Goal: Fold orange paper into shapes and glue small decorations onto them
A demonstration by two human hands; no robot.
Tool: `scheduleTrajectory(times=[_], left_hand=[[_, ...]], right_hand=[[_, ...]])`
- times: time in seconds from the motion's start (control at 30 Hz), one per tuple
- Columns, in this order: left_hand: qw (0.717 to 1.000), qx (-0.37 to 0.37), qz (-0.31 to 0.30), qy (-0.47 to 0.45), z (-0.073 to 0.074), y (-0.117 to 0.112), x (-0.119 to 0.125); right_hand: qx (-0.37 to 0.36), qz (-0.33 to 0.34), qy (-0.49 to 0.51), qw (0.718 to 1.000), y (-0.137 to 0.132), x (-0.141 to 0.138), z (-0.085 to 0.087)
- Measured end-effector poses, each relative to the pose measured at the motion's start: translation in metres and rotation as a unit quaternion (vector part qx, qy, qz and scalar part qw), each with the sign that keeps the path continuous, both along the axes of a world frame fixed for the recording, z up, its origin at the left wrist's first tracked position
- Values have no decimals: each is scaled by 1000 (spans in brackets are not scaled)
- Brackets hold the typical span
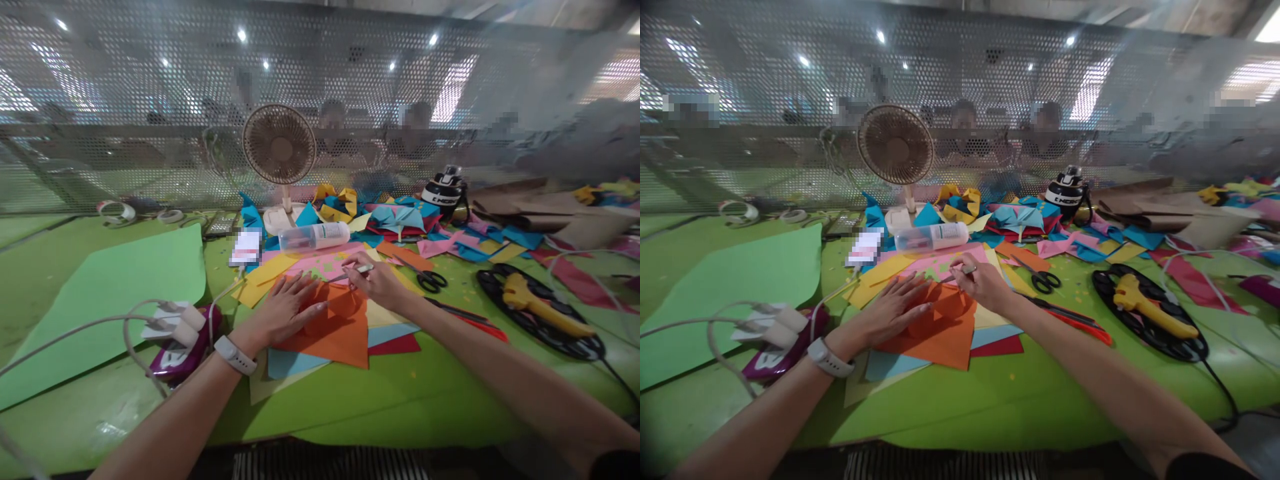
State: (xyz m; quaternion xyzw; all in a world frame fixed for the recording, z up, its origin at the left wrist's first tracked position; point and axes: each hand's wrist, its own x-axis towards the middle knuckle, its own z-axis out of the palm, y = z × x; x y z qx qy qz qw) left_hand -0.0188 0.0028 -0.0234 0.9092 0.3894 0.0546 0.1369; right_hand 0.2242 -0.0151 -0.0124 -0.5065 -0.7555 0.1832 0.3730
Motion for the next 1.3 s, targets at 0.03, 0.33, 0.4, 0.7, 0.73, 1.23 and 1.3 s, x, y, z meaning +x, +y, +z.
scheduleTrajectory(times=[0.03,0.33,0.4,0.7,0.73,1.23,1.3], left_hand=[[1000,-9,2,3,1,-1,0],[999,-22,-36,-20,18,-3,1],[998,3,-46,-36,24,-3,-3],[980,-176,-37,-80,25,1,-19],[977,-191,-40,-89,23,2,-19],[966,-194,-52,-161,11,5,-14],[966,-195,-51,-161,10,5,-14]], right_hand=[[-17,13,21,1000,1,2,-1],[-157,-23,237,959,15,36,7],[-119,-52,232,964,16,39,5],[-196,-19,132,971,10,42,10],[-229,-19,150,962,9,42,12],[-133,-106,274,947,19,40,-5],[-154,-106,288,939,20,40,-8]])
